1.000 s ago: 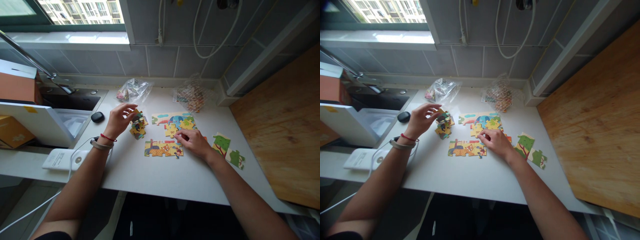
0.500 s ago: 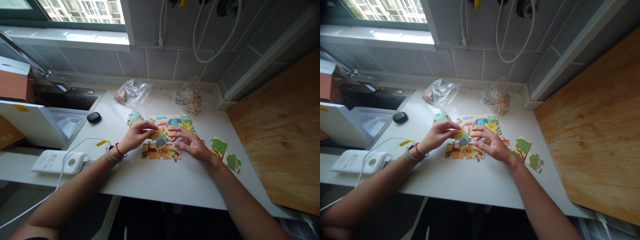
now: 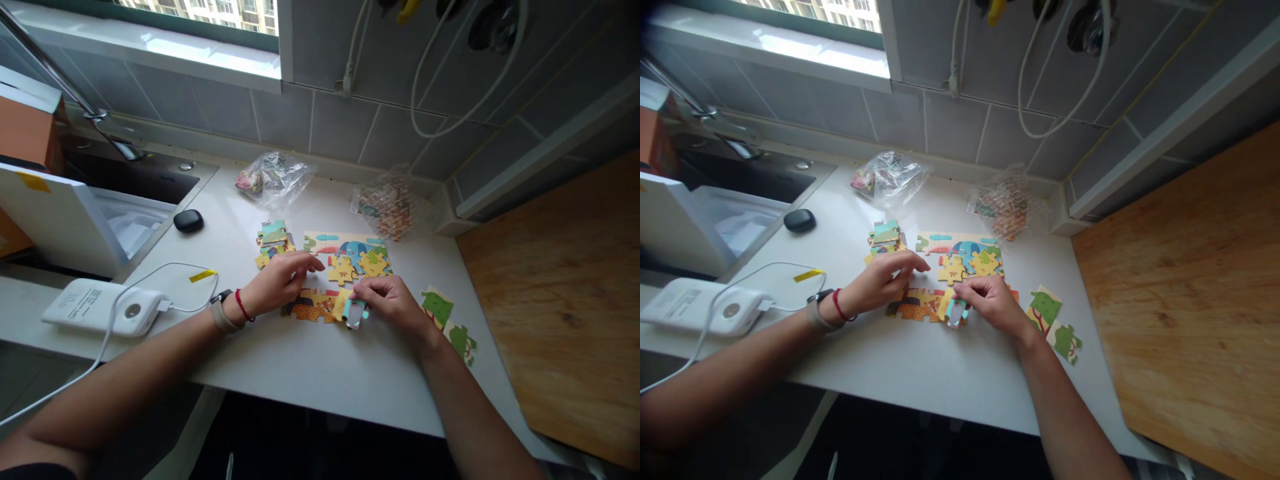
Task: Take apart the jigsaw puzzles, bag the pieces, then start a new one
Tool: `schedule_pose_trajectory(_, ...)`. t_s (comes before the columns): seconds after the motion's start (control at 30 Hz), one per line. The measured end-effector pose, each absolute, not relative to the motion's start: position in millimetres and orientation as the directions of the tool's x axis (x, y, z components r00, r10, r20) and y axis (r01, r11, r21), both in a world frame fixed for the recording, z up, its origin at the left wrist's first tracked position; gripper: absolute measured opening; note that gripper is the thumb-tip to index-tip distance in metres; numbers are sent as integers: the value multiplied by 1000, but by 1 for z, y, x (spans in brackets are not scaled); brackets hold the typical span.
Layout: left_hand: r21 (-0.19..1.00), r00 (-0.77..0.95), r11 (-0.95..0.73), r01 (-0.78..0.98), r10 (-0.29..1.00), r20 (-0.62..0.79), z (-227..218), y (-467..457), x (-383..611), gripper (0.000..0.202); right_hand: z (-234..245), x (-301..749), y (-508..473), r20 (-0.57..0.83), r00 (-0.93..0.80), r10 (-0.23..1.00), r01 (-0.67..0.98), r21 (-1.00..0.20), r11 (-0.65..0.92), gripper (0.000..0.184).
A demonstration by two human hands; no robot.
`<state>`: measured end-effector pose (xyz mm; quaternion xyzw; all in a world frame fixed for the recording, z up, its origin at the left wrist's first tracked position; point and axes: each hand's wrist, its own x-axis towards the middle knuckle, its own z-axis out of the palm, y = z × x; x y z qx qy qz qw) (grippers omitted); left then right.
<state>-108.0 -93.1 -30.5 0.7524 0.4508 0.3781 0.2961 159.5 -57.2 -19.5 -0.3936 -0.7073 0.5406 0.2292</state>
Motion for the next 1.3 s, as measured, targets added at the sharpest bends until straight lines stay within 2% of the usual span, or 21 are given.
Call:
schedule_pose_trajectory(0.1, 681, 322, -473, 560, 881, 348, -30, -90, -114, 37, -18, 161, -56, -94, -461, 882, 327, -942, 70, 53)
schedule_pose_trajectory(0.23, 662, 314, -470, 584, 883, 350, -29, -89, -117, 38, -18, 162, -55, -70, -423, 903, 317, -946, 75, 59)
schedule_pose_trajectory(0.43, 646, 323, -459, 610, 888, 326, -36, -86, -116, 33, -25, 164, -55, -76, -317, 946, 334, -942, 37, 59)
schedule_pose_trajectory(0.6, 623, 438, -550, 556, 831, 343, -41, -87, -114, 35, -29, 167, -51, -17, -236, 972, 318, -946, 61, 58)
schedule_pose_trajectory(0.7, 549, 552, -637, 541, 761, 339, -45, -89, -110, 35, -27, 167, -50, -112, -347, 931, 285, -959, -9, 54)
schedule_pose_trajectory(0.83, 486, 598, -675, 555, 730, 332, -56, -93, -105, 39, -21, 168, -52, -279, -646, 710, 330, -941, -70, 45)
schedule_pose_trajectory(0.93, 485, 595, -677, 553, 729, 339, -59, -94, -105, 36, -19, 168, -52, -290, -686, 667, 341, -938, -58, 47)
schedule_pose_trajectory(1.03, 495, 589, -684, 536, 723, 362, -58, -94, -106, 33, -22, 168, -52, -218, -621, 753, 344, -939, 11, 46)
schedule_pose_trajectory(1.13, 491, 588, -687, 536, 721, 366, -55, -92, -107, 31, -29, 166, -51, -52, -495, 867, 391, -905, 169, 38)
schedule_pose_trajectory(1.23, 462, 603, -687, 561, 722, 340, -53, -92, -105, 31, -37, 163, -49, 136, -463, 876, 514, -764, 390, 26)
schedule_pose_trajectory(1.3, 446, 606, -686, 575, 723, 331, -52, -93, -104, 31, -40, 162, -47, 201, -508, 838, 560, -662, 498, 28)
